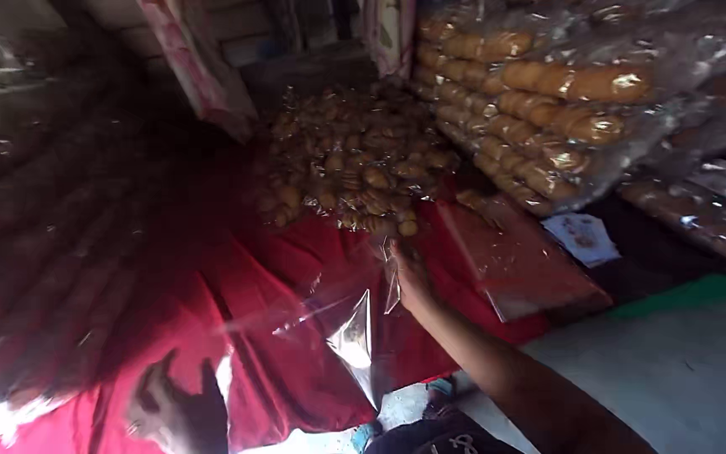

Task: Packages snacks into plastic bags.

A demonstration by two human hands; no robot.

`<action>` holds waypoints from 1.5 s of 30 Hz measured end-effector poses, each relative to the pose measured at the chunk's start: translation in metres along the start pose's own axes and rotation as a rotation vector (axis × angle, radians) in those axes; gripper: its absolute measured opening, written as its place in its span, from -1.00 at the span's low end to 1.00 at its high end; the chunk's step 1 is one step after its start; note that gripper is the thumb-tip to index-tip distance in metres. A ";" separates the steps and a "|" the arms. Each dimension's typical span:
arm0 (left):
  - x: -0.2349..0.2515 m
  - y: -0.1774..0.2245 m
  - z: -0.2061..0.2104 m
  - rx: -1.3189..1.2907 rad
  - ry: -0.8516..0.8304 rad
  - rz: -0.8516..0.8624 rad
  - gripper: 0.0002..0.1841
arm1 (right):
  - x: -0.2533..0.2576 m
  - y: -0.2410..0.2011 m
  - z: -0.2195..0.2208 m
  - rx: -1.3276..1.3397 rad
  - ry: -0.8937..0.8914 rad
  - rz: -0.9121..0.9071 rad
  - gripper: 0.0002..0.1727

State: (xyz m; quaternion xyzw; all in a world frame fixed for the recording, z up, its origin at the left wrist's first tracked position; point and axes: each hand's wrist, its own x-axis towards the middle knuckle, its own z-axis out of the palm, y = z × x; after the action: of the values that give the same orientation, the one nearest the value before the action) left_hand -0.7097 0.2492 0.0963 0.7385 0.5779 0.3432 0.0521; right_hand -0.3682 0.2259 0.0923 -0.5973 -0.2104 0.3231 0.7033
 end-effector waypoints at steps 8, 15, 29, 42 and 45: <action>-0.022 0.078 0.133 -1.138 -0.314 -0.379 -0.69 | -0.045 0.064 0.045 -0.047 -0.536 0.260 -0.81; 0.106 0.023 0.048 -0.277 0.198 -0.225 -0.71 | 0.034 0.072 -0.020 -0.771 -0.940 -0.165 -0.61; 0.347 -0.002 0.259 -0.235 -0.524 -0.058 -0.41 | 0.117 0.094 -0.112 -1.268 -0.294 -0.358 -0.48; 0.227 0.063 0.328 -0.089 -0.501 0.307 -0.35 | 0.134 0.056 -0.113 -1.159 -0.052 -0.222 -0.50; 0.151 0.082 0.304 -0.117 -0.424 0.286 -0.44 | 0.162 0.075 -0.087 -1.226 -0.221 -0.198 -0.28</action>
State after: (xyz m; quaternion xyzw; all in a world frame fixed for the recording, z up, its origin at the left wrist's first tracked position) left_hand -0.4560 0.4539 -0.0279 0.8638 0.4232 0.2176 0.1658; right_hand -0.2102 0.2855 -0.0129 -0.8327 -0.4830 0.1368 0.2338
